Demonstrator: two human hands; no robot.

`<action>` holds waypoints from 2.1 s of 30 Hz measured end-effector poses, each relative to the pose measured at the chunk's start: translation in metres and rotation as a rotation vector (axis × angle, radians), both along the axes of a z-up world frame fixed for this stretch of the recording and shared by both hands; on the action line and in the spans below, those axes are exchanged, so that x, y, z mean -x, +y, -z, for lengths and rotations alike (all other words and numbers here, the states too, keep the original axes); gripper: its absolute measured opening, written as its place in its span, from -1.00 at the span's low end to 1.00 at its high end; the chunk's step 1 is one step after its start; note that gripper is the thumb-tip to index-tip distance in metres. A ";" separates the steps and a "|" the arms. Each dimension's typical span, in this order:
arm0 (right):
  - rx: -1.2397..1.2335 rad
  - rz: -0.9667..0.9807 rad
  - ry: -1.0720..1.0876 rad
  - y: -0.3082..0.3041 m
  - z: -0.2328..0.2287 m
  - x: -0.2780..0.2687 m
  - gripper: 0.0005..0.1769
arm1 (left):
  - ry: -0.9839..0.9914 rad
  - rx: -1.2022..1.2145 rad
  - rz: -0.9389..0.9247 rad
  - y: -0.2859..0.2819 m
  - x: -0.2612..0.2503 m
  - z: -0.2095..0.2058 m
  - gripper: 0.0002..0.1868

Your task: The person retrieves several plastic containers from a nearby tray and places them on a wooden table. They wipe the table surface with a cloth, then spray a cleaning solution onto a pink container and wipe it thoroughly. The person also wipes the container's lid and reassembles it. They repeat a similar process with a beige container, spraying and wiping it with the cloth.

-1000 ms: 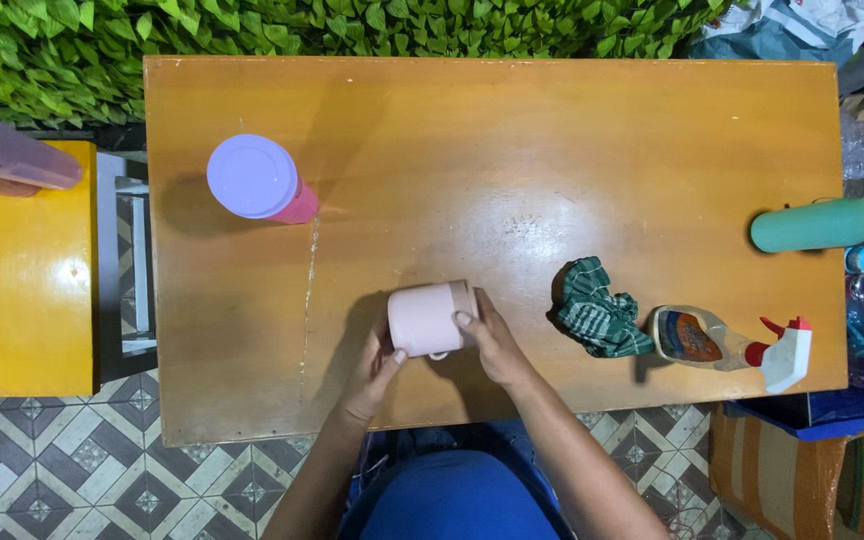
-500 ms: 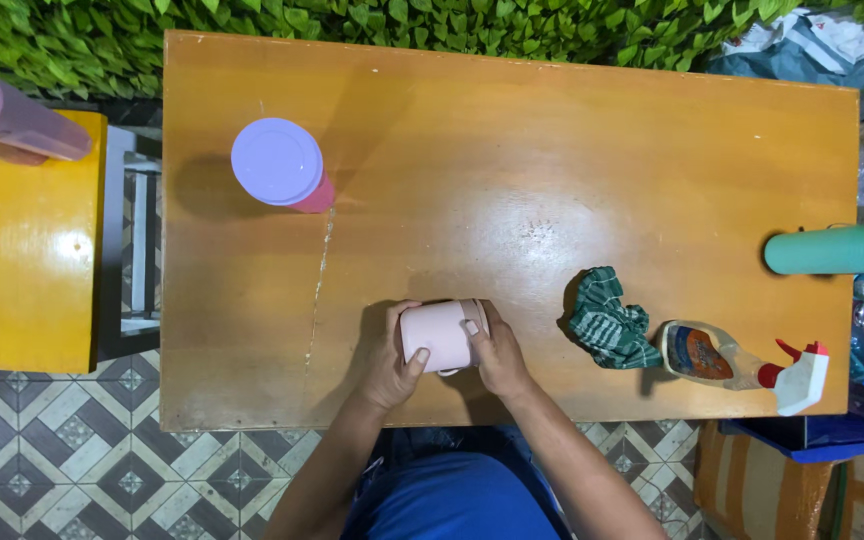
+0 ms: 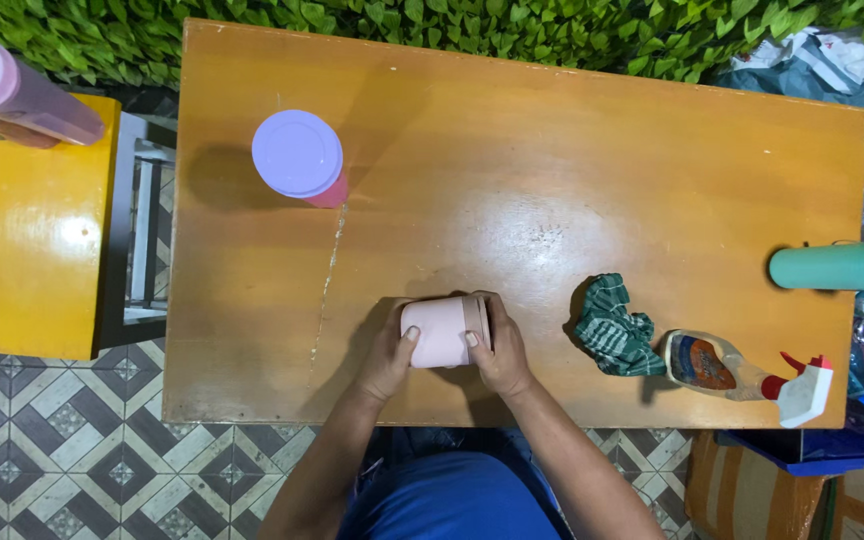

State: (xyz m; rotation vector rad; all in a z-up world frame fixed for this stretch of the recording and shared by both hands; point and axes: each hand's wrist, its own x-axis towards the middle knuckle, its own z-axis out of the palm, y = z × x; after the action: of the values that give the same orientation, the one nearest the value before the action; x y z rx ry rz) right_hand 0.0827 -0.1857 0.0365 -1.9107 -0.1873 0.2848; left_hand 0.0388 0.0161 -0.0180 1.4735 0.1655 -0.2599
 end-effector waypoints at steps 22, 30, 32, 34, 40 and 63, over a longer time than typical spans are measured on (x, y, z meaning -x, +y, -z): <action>-0.235 0.125 0.114 -0.005 0.023 -0.003 -0.18 | 0.059 0.109 0.053 0.000 0.000 -0.021 0.01; -0.290 0.090 0.078 -0.003 0.019 0.002 -0.10 | -0.572 -0.126 -0.061 0.004 0.000 -0.031 0.05; -0.239 0.080 0.052 -0.005 0.020 0.002 -0.09 | -0.633 -0.306 -0.023 0.004 0.000 -0.032 -0.10; -0.161 0.050 0.000 -0.006 0.019 0.001 -0.08 | -0.298 -0.254 0.026 0.001 0.000 -0.032 -0.15; -0.230 0.078 0.009 -0.001 0.015 0.002 -0.12 | 0.167 0.071 0.030 0.002 0.002 -0.024 -0.02; -0.156 0.145 0.234 -0.013 0.013 0.018 -0.22 | -0.433 -0.280 0.099 0.002 0.005 -0.019 -0.14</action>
State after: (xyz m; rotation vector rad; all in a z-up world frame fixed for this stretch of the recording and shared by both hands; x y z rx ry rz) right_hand 0.0644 -0.1989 0.0234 -1.7112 0.0833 0.3812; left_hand 0.0342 0.0176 0.0012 1.7828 -0.2304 0.0091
